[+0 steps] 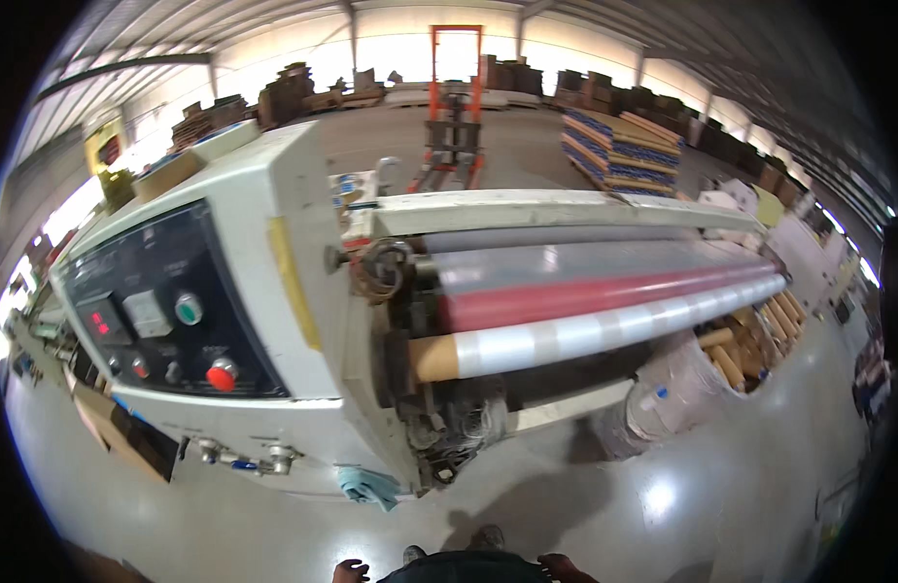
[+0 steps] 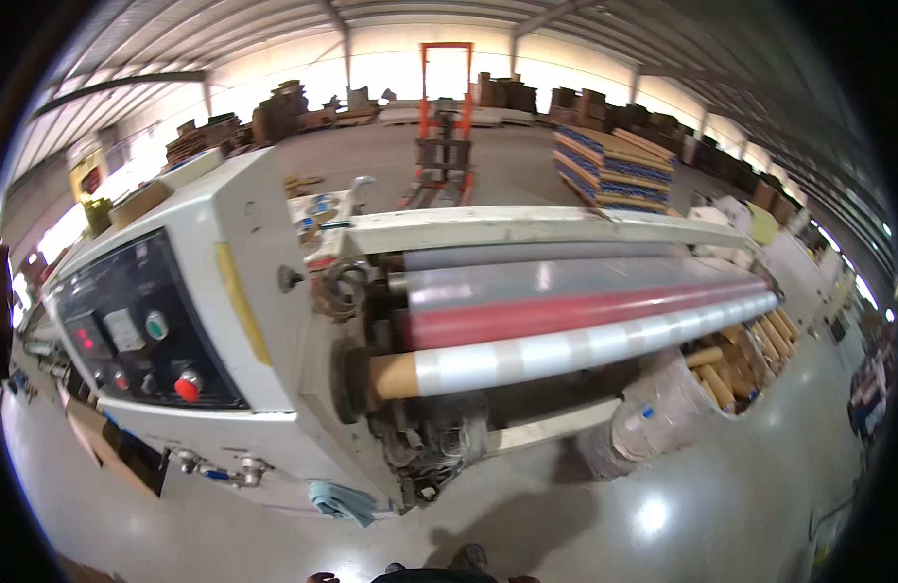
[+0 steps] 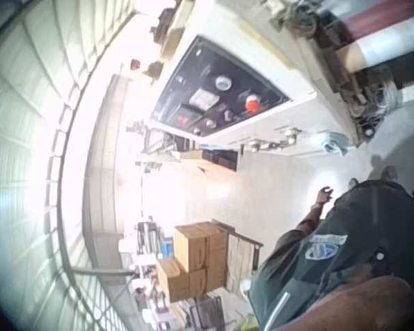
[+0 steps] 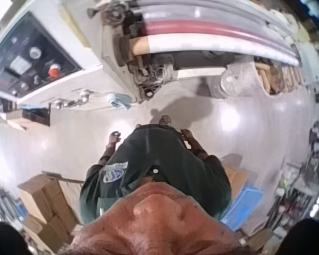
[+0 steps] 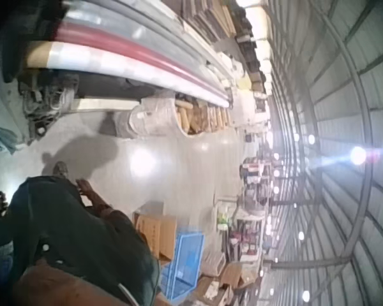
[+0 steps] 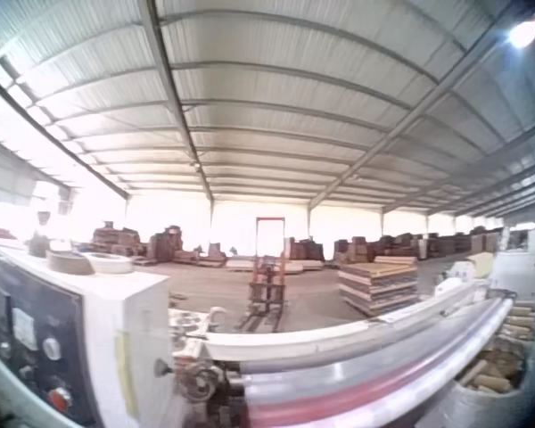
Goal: Operating an industrial laminating or roll-winding machine by loading cardboard cores onto the spindle and managing the material rolls.
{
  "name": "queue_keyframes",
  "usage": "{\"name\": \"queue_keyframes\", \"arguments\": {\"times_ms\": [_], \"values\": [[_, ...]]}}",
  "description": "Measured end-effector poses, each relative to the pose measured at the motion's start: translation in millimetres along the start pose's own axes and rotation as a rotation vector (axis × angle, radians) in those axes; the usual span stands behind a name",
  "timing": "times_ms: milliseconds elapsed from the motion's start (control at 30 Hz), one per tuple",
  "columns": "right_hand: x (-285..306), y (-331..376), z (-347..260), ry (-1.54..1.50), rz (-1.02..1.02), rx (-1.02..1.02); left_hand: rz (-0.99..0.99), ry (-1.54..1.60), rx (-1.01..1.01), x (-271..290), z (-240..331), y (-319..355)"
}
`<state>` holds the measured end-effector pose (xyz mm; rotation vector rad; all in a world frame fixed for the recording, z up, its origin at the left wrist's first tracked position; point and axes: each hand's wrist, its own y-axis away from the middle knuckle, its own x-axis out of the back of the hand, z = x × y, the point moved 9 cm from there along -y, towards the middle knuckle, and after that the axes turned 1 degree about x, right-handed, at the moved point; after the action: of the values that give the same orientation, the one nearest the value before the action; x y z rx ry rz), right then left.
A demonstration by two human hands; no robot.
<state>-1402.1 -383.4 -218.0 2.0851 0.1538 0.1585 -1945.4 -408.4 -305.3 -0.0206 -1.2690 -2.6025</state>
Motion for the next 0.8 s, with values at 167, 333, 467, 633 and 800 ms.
{"name": "queue_keyframes", "arguments": {"times_ms": [167, 333, 467, 633, 800], "values": [[11, -20, 18, 0.065, 0.08, 0.03, -0.031, -0.191, -0.087, -25, 36, 8], [16, -30, 25, 0.256, -0.091, 0.119, 0.0, -0.238, -0.041, -28, 51, 23], [-49, 135, -108, 0.399, -0.058, 0.124, 0.044, -0.212, -0.046, -17, 26, 22], [-42, 111, -110, 0.41, -0.03, 0.101, 0.057, -0.28, -0.093, -11, 17, 9], [-36, 77, -100, 0.404, -0.016, 0.101, 0.019, -0.259, -0.081, -7, 5, -6]]}}
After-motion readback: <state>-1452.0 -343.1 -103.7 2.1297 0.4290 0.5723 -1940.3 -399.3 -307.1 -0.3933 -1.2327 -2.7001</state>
